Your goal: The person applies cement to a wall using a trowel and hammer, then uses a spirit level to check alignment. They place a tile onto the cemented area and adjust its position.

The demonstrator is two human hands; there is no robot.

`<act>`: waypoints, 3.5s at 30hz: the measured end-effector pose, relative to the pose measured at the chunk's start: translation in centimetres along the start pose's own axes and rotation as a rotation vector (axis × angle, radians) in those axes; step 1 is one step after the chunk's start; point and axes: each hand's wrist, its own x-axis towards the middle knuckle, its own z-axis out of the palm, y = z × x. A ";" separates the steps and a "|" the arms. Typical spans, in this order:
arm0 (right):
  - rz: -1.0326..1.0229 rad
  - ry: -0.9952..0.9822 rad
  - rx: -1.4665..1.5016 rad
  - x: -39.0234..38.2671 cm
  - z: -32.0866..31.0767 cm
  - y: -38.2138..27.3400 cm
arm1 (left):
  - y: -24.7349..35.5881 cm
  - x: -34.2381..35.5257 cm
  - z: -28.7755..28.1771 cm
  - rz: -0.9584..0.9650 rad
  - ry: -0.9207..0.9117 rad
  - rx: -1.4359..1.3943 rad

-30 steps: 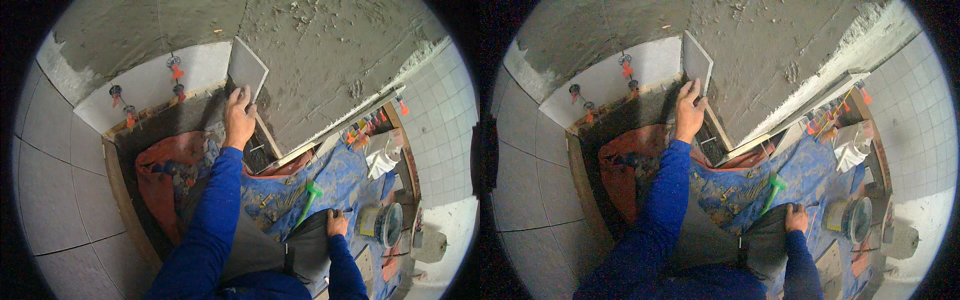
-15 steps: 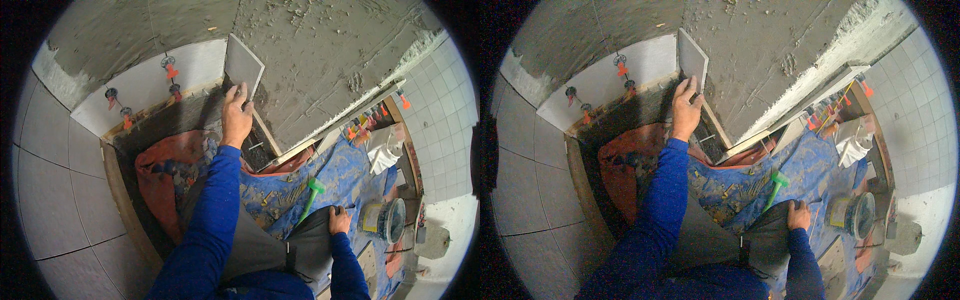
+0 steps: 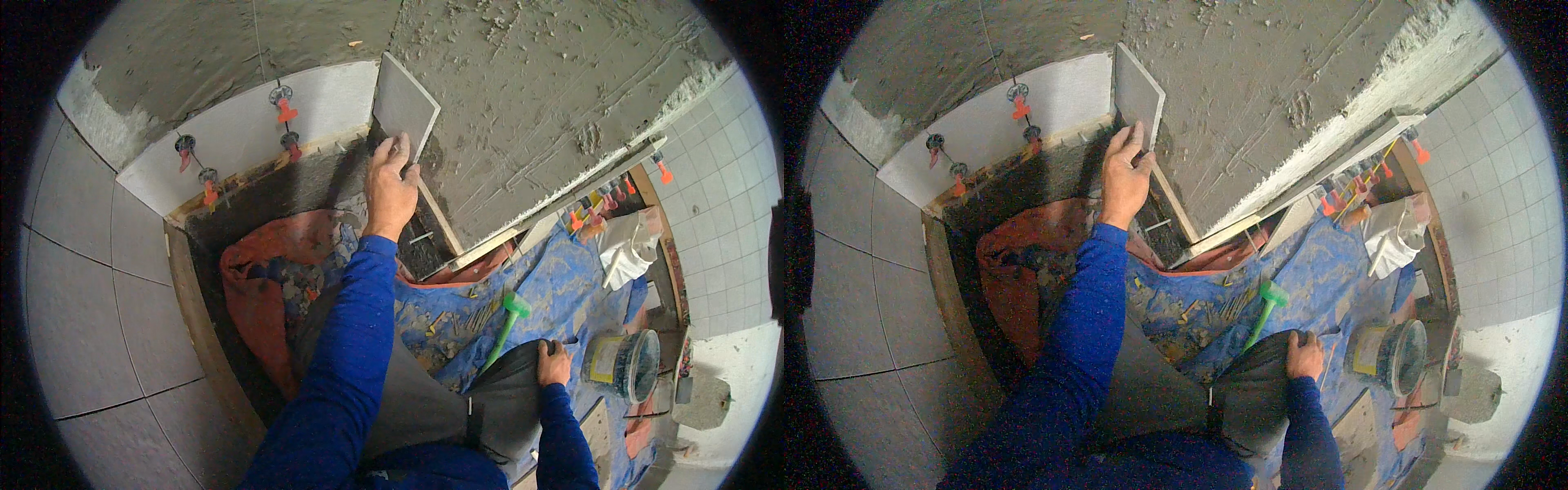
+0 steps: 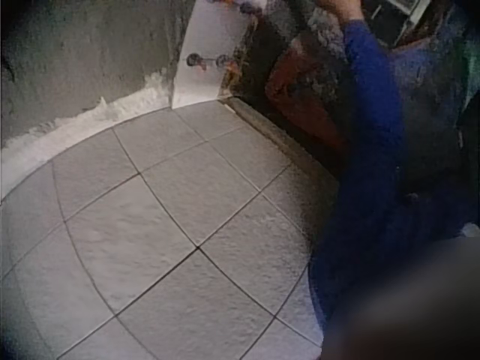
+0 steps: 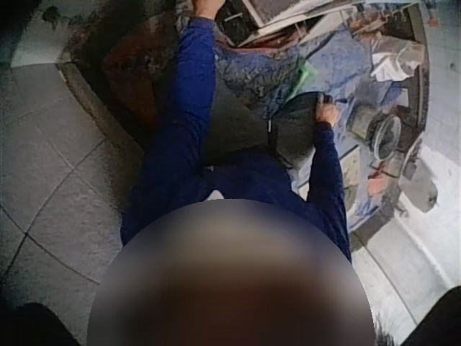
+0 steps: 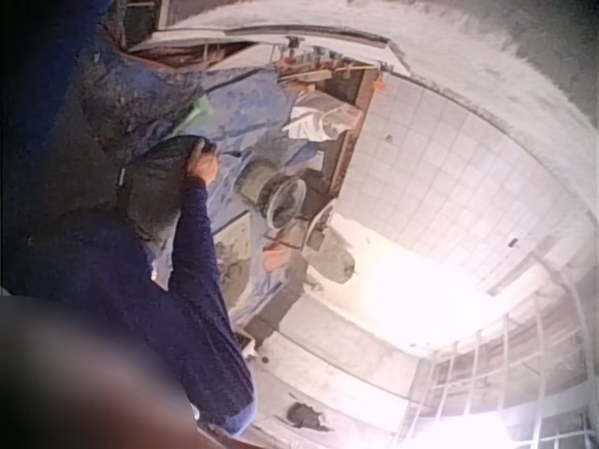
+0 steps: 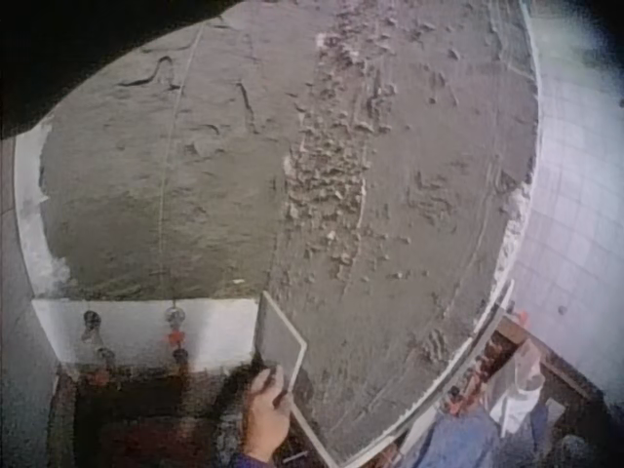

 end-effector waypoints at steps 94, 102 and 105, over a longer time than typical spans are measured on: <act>-0.077 -0.009 -0.022 0.8 0.6 0.6 | 0.2 -0.3 -0.1 -0.006 0.034 0.011; -0.050 -0.022 -0.022 1.2 0.9 1.0 | -0.6 -0.1 0.4 0.041 0.080 0.013; -0.033 -0.077 -0.010 1.6 1.4 1.5 | -0.4 -0.2 0.4 0.062 0.101 0.003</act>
